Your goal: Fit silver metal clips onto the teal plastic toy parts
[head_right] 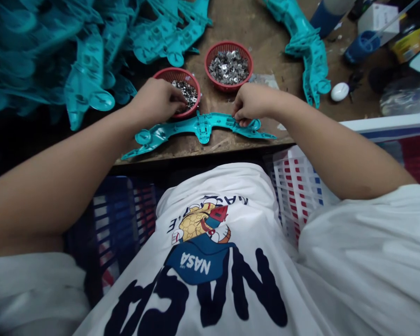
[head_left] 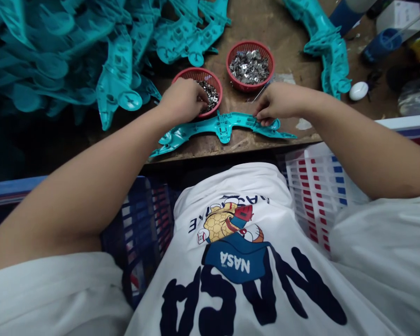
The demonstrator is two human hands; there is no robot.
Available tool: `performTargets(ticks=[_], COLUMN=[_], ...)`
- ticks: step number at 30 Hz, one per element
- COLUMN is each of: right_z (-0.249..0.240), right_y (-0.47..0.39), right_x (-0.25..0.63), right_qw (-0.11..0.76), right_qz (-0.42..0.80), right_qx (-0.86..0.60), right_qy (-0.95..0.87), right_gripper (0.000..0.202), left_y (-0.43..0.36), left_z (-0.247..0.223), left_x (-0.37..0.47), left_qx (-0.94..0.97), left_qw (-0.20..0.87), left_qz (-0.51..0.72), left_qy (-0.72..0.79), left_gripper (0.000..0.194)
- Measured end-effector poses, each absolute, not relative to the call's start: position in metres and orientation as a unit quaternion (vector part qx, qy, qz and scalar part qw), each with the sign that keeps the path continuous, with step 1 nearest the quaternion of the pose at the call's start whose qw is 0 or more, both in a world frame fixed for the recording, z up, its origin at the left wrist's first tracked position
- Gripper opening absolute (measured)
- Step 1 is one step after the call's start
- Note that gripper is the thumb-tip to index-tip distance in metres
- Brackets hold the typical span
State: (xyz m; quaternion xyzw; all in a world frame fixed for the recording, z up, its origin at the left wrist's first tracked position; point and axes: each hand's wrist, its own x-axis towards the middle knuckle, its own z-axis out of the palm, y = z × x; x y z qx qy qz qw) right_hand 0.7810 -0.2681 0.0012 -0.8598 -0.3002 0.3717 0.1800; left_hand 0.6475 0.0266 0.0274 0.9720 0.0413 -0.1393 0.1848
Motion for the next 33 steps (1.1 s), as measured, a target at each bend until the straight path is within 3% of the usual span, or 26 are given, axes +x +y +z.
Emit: performTargets(ticks=[4, 12, 16, 18, 21, 24, 27, 33], right_z=[0.0, -0.001, 0.003, 0.005, 0.005, 0.002, -0.001, 0.027], right_y=[-0.264, -0.262, -0.26, -0.259, -0.256, -0.254, -0.252, -0.245], right_x=[0.779, 0.77, 0.768, 0.767, 0.767, 0.766, 0.762, 0.744], right_qw=[0.185, 0.253, 0.239, 0.207, 0.165, 0.164, 0.175, 0.206], right_qz=[0.36, 0.312, 0.316, 0.311, 0.282, 0.25, 0.243, 0.235], right_qx=[-0.86, -0.846, -0.842, -0.852, -0.872, -0.882, -0.889, -0.883], right_qy=[-0.311, -0.349, -0.366, -0.365, -0.364, -0.363, -0.346, -0.35], right_gripper=[0.033, 0.042, 0.043, 0.04, 0.035, 0.033, 0.032, 0.025], left_y=[0.023, 0.027, 0.027, 0.027, 0.027, 0.028, 0.03, 0.024], left_z=[0.033, 0.031, 0.03, 0.026, 0.015, 0.006, 0.003, 0.011], left_x=[0.646, 0.647, 0.648, 0.649, 0.652, 0.653, 0.653, 0.65], left_qx=[0.982, 0.975, 0.971, 0.954, 0.882, 0.806, 0.777, 0.767], left_qw=[0.163, 0.216, 0.231, 0.289, 0.457, 0.579, 0.619, 0.633], left_qz=[-0.093, -0.038, -0.025, -0.017, -0.022, -0.032, -0.026, -0.049], left_qy=[0.017, 0.038, 0.054, 0.074, 0.114, 0.122, 0.112, 0.092], left_gripper=[0.044, 0.035, 0.026, 0.016, 0.004, 0.024, 0.038, 0.031])
